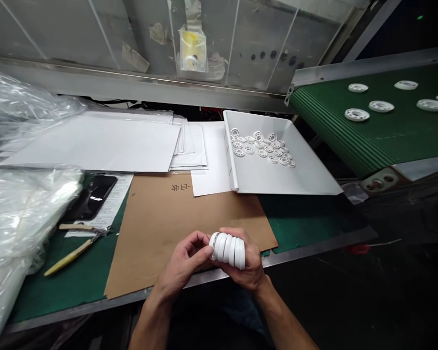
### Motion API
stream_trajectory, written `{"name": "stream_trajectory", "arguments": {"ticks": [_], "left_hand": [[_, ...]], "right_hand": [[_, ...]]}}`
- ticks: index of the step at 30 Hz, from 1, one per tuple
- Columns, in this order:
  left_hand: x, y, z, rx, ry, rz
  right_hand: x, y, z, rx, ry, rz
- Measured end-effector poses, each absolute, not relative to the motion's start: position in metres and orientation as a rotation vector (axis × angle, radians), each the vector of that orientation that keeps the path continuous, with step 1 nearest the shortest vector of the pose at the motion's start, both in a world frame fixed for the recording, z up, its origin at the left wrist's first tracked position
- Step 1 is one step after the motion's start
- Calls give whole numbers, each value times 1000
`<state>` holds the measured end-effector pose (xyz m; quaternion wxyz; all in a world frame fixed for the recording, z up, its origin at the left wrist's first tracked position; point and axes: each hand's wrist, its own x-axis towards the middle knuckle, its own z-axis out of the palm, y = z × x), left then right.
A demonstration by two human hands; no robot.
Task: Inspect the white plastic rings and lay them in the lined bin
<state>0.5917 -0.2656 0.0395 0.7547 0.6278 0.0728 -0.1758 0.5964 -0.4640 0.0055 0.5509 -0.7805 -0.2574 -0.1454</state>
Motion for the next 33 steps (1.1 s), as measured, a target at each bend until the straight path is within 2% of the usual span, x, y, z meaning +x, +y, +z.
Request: {"name": "stream_trajectory", "arguments": {"ticks": [6, 13, 26, 33], "left_hand": [[589, -261, 37, 1262, 125, -407], [589, -259, 34, 1244, -15, -387], [581, -256, 32, 1275, -63, -366], [583, -265, 23, 1135, 73, -452]], "right_hand": [[594, -462, 0, -1823, -595, -239], [591, -454, -9, -1601, -423, -44], [590, -452, -4, -1559, -398, -7], [595, -454, -5, -1674, -593, -162]]}}
